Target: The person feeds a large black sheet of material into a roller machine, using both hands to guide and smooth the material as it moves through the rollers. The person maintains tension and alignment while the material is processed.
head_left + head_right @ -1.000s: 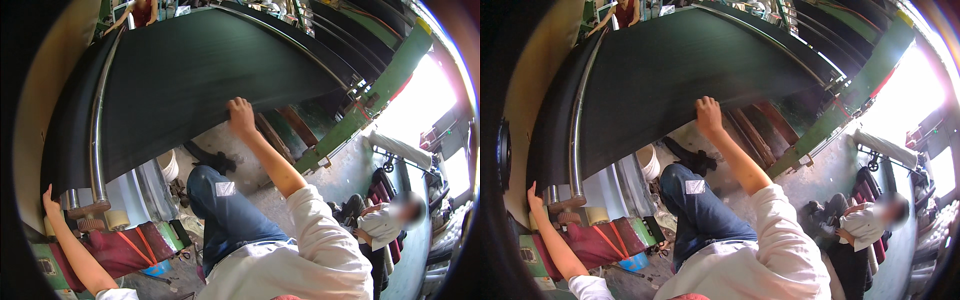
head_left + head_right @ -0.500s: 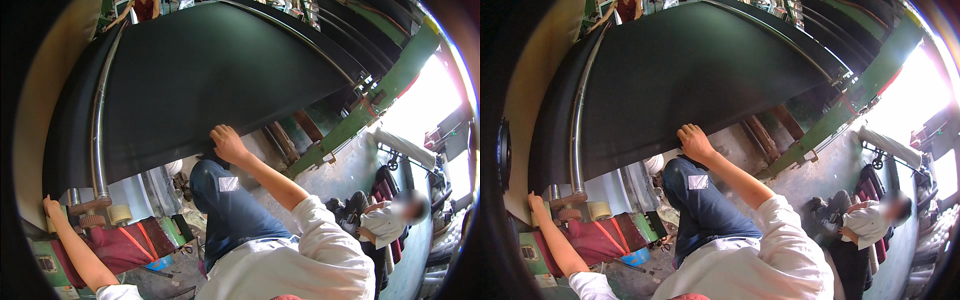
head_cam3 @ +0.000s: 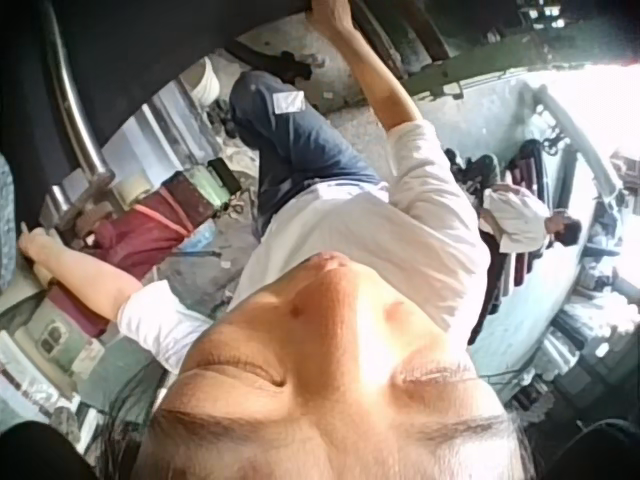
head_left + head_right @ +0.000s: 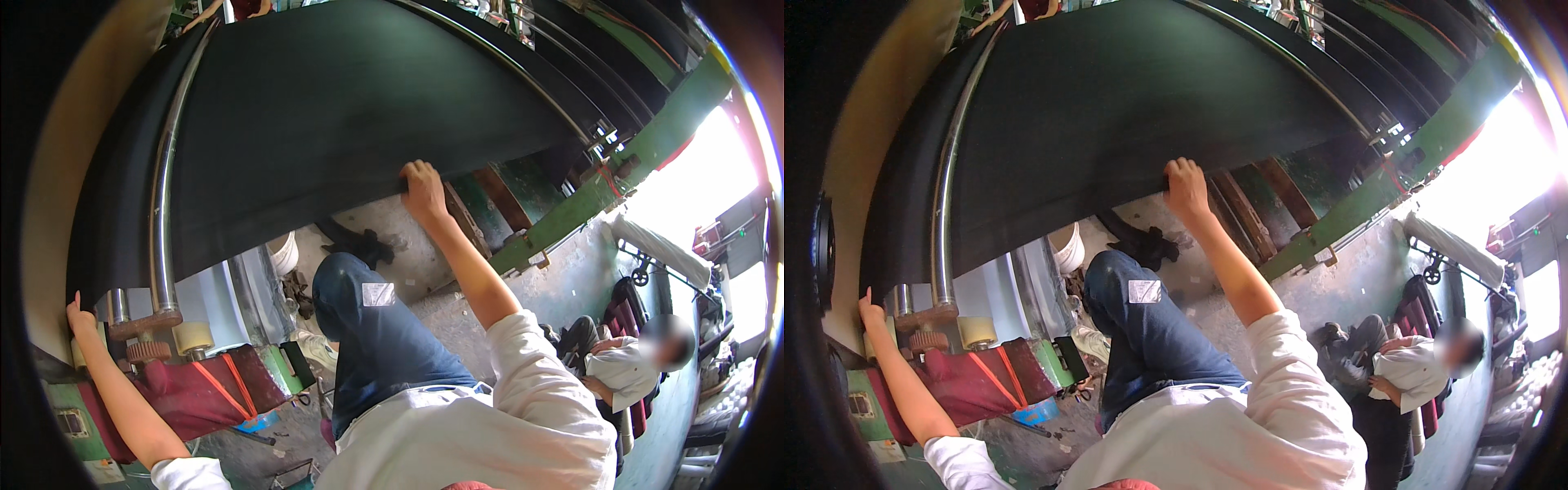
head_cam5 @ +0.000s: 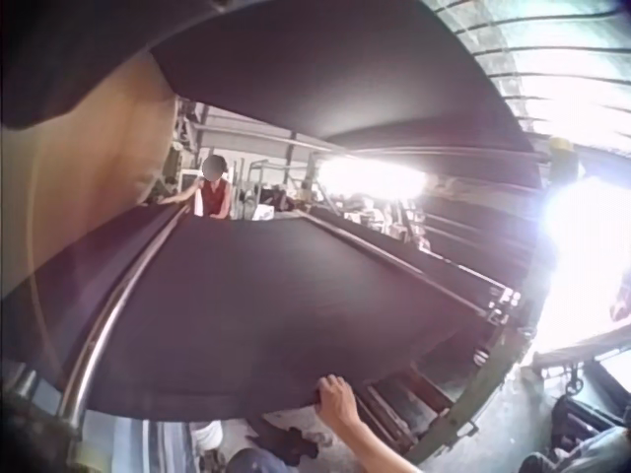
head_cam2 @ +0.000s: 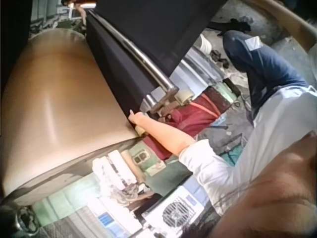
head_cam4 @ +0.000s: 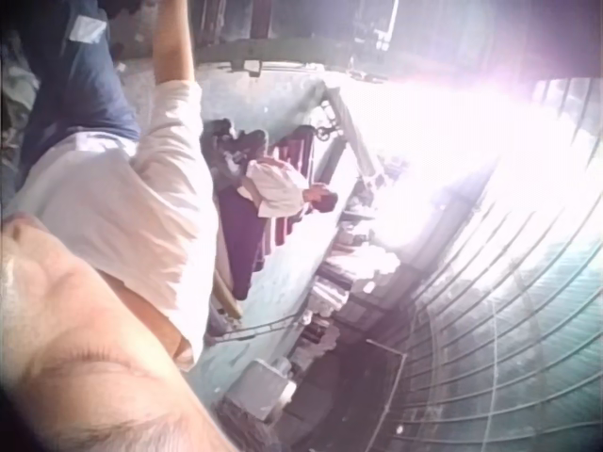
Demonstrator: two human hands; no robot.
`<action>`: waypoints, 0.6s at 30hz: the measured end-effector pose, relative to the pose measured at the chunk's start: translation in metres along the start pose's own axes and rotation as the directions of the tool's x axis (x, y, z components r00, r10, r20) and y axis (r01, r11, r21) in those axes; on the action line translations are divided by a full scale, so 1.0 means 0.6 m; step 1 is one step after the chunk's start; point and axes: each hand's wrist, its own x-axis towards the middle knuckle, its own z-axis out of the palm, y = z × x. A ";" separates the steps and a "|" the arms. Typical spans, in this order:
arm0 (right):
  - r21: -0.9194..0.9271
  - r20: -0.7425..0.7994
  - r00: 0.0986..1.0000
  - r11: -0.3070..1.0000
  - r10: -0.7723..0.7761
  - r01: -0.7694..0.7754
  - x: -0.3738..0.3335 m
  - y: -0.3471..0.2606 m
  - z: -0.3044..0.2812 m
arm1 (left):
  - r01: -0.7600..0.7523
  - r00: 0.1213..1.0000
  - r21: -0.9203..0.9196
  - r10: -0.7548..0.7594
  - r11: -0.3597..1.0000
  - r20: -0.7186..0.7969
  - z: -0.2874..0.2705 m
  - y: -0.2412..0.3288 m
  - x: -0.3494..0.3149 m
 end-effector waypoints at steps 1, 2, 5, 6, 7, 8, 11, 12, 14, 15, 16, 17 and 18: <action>-0.023 0.068 0.997 1.000 -0.020 0.021 -0.025 0.002 -0.003 | 0.006 0.999 -0.009 -0.006 1.000 -0.050 0.026 -0.034 -0.029; 0.025 0.099 0.993 0.998 -0.066 0.064 -0.032 -0.017 0.012 | -0.038 0.992 -0.058 0.030 0.998 -0.120 -0.012 0.018 -0.020; 0.209 0.087 0.992 0.975 -0.091 0.072 -0.057 -0.081 0.042 | -0.112 0.984 -0.077 0.101 0.991 -0.144 -0.089 0.132 -0.011; 0.180 0.115 0.991 0.982 -0.071 0.050 -0.080 -0.073 0.027 | -0.016 1.000 0.021 0.016 1.000 0.000 -0.023 0.047 -0.045; 0.204 0.111 0.991 0.978 -0.073 0.049 -0.088 -0.081 0.024 | -0.005 1.000 0.063 0.004 0.998 0.022 -0.011 0.033 -0.069; 0.249 0.093 0.993 0.967 -0.080 0.054 -0.087 -0.093 0.028 | -0.018 0.999 0.100 0.015 0.995 0.034 -0.016 0.045 -0.082; 0.319 0.086 0.991 0.945 -0.107 0.074 -0.080 -0.123 0.035 | -0.105 0.972 0.091 0.122 0.990 -0.203 -0.043 0.071 -0.077; 0.343 0.097 0.989 0.936 -0.114 0.074 -0.077 -0.131 0.036 | -0.117 0.963 0.080 0.133 0.990 -0.235 -0.051 0.078 -0.069; 0.345 0.133 0.981 0.934 -0.145 0.091 -0.074 -0.143 0.045 | -0.119 0.971 0.042 0.125 0.992 -0.203 -0.053 0.076 -0.050; 0.342 0.153 0.975 0.935 -0.158 0.098 -0.073 -0.148 0.049 | -0.114 0.977 0.025 0.116 0.993 -0.178 -0.050 0.068 -0.041; 0.356 0.167 0.970 0.929 -0.174 0.105 -0.073 -0.152 0.052 | -0.107 0.983 0.012 0.108 0.994 -0.151 -0.042 0.059 -0.030; 0.369 0.164 0.967 0.921 -0.197 0.125 -0.071 -0.158 0.053 | -0.099 0.987 -0.003 0.098 0.995 -0.125 -0.039 0.051 -0.019; 0.390 0.155 0.962 0.909 -0.225 0.150 -0.067 -0.167 0.052 | -0.098 0.990 -0.019 0.095 0.995 -0.104 -0.044 0.056 -0.005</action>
